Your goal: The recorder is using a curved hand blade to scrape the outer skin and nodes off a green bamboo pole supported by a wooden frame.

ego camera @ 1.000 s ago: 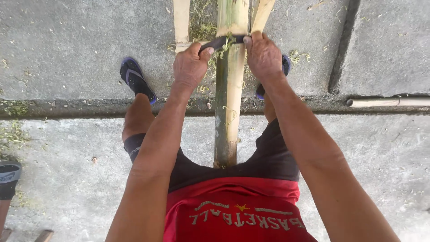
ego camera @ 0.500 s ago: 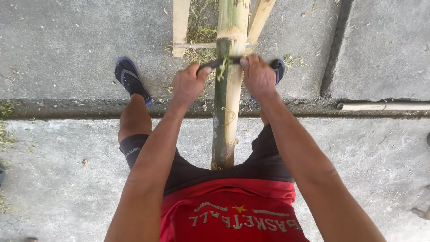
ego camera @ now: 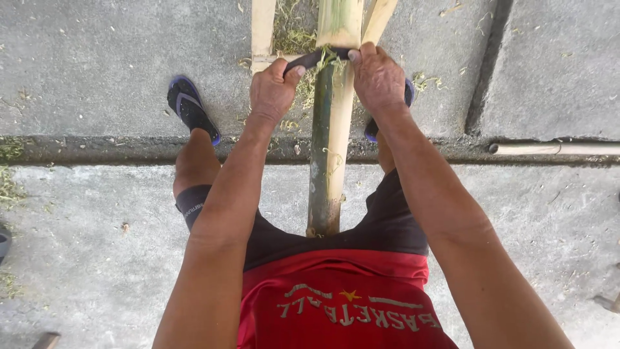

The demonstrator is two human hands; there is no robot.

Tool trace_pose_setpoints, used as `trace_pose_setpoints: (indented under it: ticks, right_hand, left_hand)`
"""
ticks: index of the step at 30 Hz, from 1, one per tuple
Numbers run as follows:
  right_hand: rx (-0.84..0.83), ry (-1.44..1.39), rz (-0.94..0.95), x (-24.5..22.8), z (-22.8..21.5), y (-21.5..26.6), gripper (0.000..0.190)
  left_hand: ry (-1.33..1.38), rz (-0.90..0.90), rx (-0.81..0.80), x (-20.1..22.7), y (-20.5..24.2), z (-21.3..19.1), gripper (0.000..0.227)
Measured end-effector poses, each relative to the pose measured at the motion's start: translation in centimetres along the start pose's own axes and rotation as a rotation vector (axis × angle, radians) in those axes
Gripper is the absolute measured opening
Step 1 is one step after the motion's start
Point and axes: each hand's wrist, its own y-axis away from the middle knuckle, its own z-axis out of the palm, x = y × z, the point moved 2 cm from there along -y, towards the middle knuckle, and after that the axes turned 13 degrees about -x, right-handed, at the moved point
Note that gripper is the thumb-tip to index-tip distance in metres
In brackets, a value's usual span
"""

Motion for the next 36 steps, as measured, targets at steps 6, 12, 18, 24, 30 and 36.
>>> trace_pose_setpoints:
  ticks: [6,12,18,24,30,36]
  right_hand:
    - [0.232,0.004,-0.144,1.2,3.8,1.9,0.04]
    - [-0.097,-0.126,0.049,0.0,4.4,5.2,0.04]
    - [0.235,0.006,-0.151,1.3,8.9,7.8,0.039]
    - [-0.004,0.062,-0.107,1.0,11.7,12.3,0.038]
    - [0.237,0.116,-0.235,3.9,16.4,12.2,0.038]
    - [0.196,0.08,-0.188,3.5,5.6,-0.8,0.048]
  left_hand:
    - [-0.042,-0.019,-0.035,-1.2,2.6,0.7,0.03]
    - [0.004,-0.119,-0.149,-1.1,5.9,1.1,0.03]
    - [-0.034,-0.079,-0.128,-2.3,9.9,2.4,0.037]
    - [-0.049,0.001,-0.203,-5.8,15.1,4.7,0.04]
    - [-0.016,-0.11,-0.266,-5.6,16.1,5.0,0.047]
    - [-0.031,-0.164,-0.26,-1.7,3.4,2.0,0.039]
